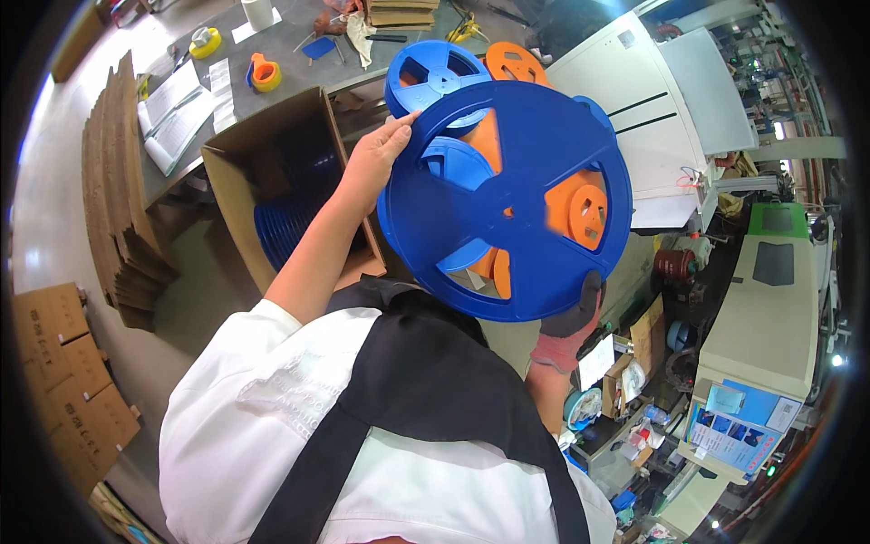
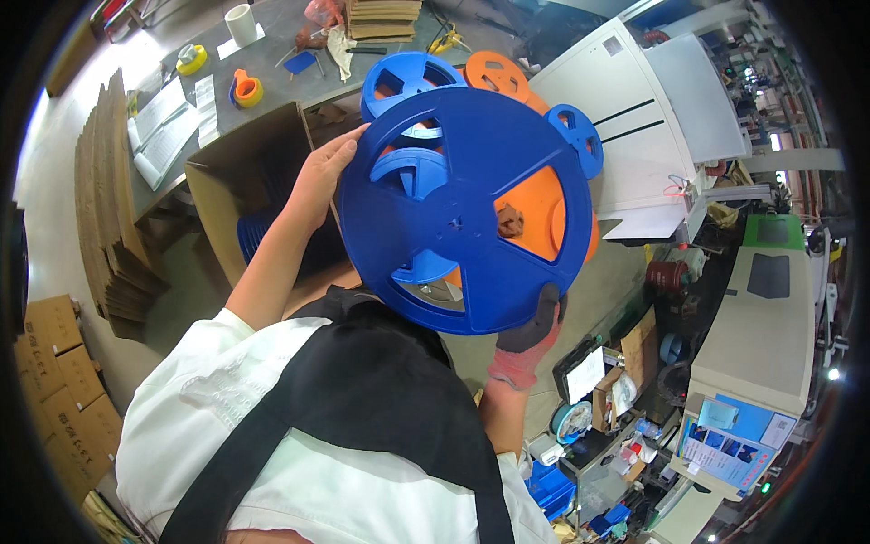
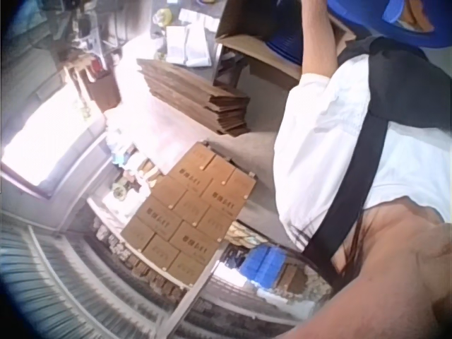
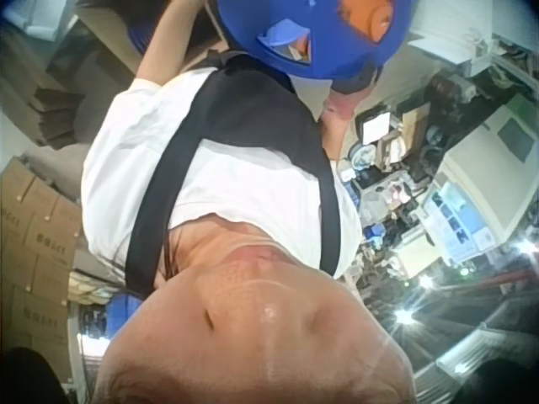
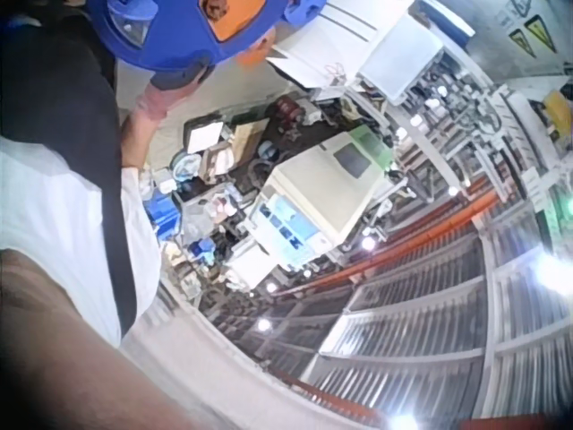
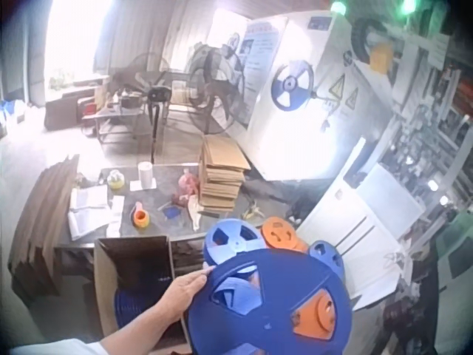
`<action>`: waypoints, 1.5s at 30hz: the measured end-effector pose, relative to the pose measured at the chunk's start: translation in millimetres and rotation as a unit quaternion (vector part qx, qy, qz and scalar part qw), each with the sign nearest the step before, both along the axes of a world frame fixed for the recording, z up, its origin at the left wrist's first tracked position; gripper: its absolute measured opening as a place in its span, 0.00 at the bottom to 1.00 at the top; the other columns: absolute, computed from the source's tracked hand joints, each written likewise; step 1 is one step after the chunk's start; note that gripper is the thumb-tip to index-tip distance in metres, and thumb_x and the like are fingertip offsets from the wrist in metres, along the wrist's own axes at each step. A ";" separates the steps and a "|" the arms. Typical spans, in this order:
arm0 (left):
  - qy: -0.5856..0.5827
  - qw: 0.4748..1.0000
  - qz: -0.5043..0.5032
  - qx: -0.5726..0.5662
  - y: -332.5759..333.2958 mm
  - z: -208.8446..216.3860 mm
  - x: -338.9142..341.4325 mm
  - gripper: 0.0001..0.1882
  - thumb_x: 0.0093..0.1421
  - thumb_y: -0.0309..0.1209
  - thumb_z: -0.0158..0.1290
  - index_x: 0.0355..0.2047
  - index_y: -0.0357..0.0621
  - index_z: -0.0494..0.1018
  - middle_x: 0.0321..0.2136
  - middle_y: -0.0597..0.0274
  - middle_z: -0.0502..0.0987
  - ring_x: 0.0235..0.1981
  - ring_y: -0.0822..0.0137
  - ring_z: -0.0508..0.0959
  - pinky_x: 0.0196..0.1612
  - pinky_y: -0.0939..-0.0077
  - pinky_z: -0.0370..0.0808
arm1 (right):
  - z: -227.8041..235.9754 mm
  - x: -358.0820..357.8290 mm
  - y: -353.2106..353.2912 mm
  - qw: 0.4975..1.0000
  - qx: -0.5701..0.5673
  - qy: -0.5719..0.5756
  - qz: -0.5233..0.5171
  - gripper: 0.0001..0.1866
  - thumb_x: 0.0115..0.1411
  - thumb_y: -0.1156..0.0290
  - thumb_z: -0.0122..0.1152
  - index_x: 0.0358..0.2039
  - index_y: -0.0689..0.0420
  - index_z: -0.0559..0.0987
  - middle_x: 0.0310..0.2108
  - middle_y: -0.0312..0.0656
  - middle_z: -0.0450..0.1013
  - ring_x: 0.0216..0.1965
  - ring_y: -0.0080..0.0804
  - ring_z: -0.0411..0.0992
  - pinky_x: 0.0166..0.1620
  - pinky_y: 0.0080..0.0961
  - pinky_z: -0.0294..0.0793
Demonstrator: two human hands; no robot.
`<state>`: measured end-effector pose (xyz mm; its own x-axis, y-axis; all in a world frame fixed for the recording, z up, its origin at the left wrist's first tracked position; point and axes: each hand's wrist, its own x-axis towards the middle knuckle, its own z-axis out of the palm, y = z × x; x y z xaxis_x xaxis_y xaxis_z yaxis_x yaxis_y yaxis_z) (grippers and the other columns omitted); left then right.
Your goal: The person takes blue plastic reels from a bag and places them into a cardboard box, then moves blue and orange reels between the box and a nearby rotating table.
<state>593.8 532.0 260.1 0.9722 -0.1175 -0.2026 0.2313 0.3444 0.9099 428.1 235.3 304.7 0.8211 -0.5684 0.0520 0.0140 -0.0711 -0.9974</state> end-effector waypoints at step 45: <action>-0.450 0.786 -0.245 0.346 -64.4 -24.1 -134.1 0.37 0.52 0.27 0.61 0.62 0.49 0.61 0.66 0.39 0.51 0.64 0.44 0.60 0.65 0.53 0.60 | -104.8 23.5 -10.9 0.869 0.493 -0.032 0.003 0.24 0.65 0.59 0.53 0.57 0.55 0.69 0.57 0.45 0.69 0.58 0.47 0.67 0.58 0.52 0.69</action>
